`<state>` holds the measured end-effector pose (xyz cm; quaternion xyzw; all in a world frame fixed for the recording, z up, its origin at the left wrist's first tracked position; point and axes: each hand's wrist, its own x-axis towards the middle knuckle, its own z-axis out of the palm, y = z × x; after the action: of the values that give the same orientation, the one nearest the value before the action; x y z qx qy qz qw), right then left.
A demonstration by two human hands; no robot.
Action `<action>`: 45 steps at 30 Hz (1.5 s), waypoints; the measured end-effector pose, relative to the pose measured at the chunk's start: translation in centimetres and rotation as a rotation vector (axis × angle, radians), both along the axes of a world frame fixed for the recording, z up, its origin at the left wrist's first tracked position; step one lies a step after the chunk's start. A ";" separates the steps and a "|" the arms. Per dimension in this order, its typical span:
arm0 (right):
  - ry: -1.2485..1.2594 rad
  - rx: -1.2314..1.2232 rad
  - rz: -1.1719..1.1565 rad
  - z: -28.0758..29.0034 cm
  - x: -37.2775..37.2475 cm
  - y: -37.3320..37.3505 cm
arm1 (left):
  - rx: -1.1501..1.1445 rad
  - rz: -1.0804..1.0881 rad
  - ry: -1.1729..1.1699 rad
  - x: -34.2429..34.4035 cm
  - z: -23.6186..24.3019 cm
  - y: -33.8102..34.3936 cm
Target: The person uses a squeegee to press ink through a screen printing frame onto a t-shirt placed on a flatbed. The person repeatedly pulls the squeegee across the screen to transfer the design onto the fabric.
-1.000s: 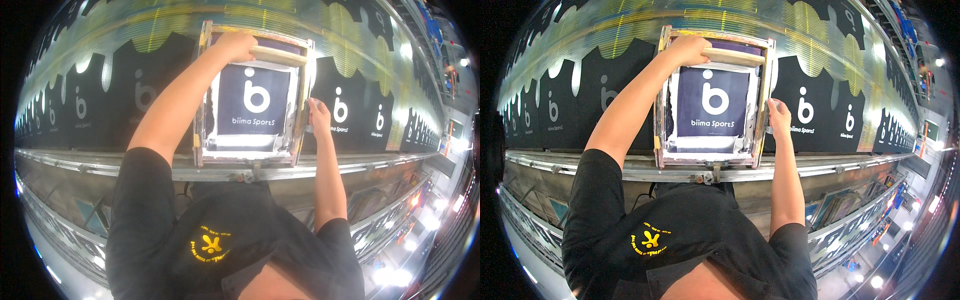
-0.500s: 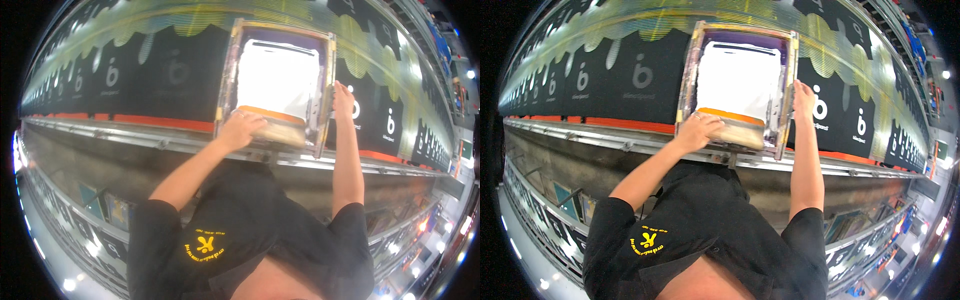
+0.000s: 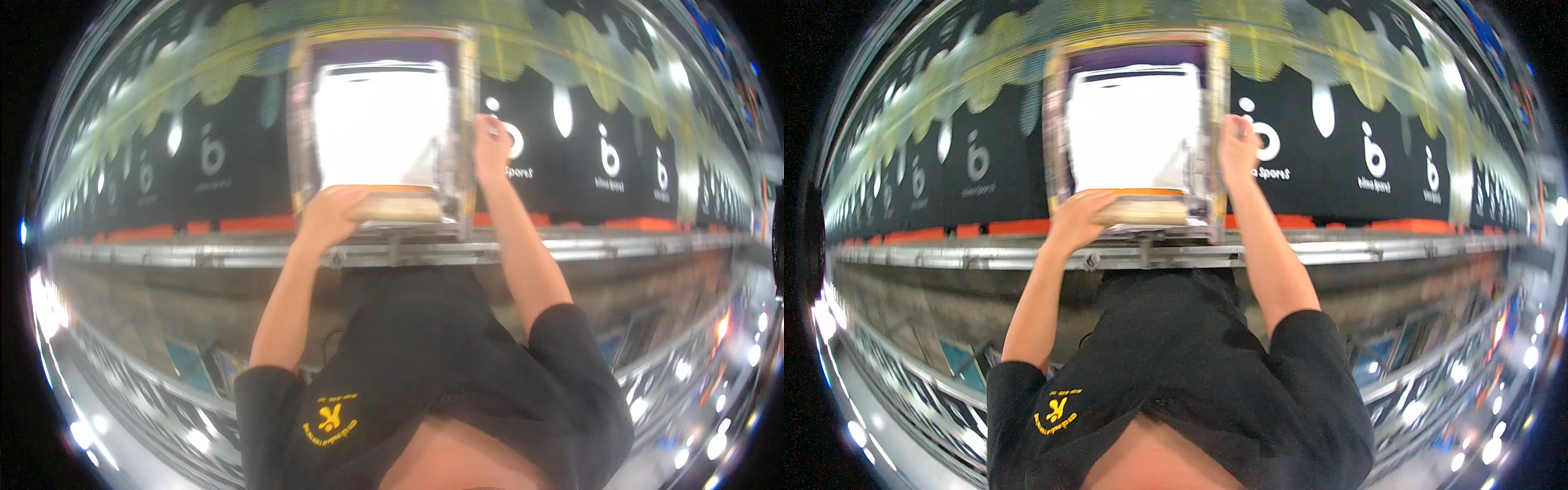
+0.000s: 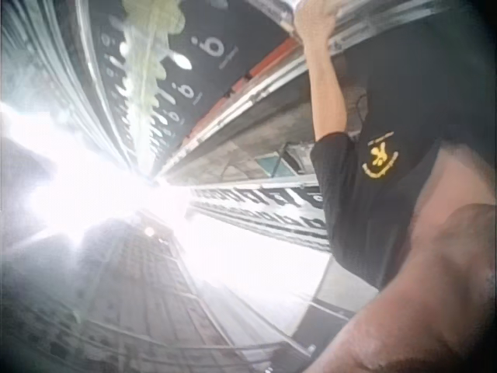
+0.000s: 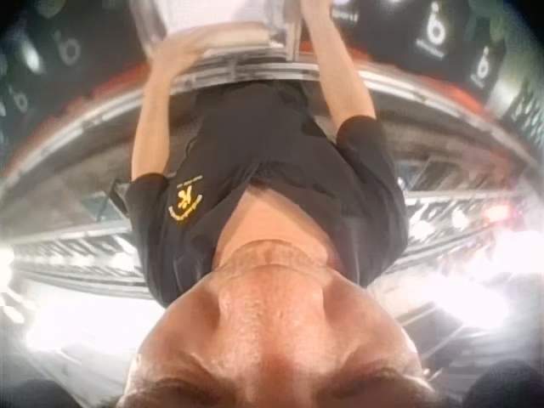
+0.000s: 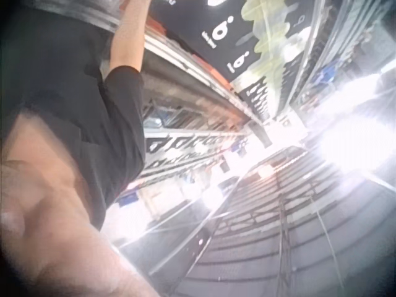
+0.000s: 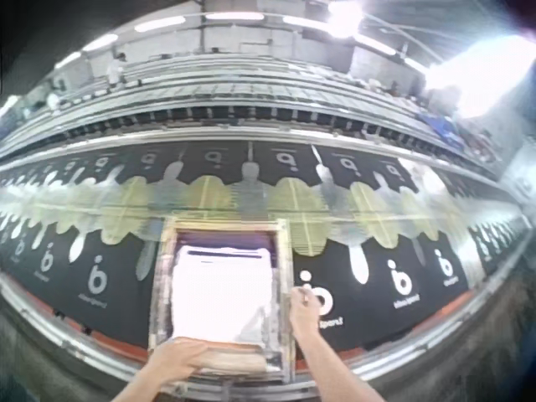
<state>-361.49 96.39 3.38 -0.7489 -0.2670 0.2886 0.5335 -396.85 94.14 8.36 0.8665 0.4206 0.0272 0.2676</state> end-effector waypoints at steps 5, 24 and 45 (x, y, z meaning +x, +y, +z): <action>-0.038 -0.078 -0.063 -3.8 -7.6 1.9 | 0.057 -0.104 -0.002 -7.4 1.2 2.7; -0.478 -0.202 -0.005 -2.5 -7.8 5.0 | 0.033 -0.196 0.303 1.3 -0.8 33.8; -0.976 0.006 0.683 0.8 -18.0 -3.9 | 0.026 0.008 0.189 -6.0 -0.3 8.5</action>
<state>-379.48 92.50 4.13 -0.6653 -0.7078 0.0656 0.2283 -402.86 102.67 8.10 0.8668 0.4471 -0.0481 0.2156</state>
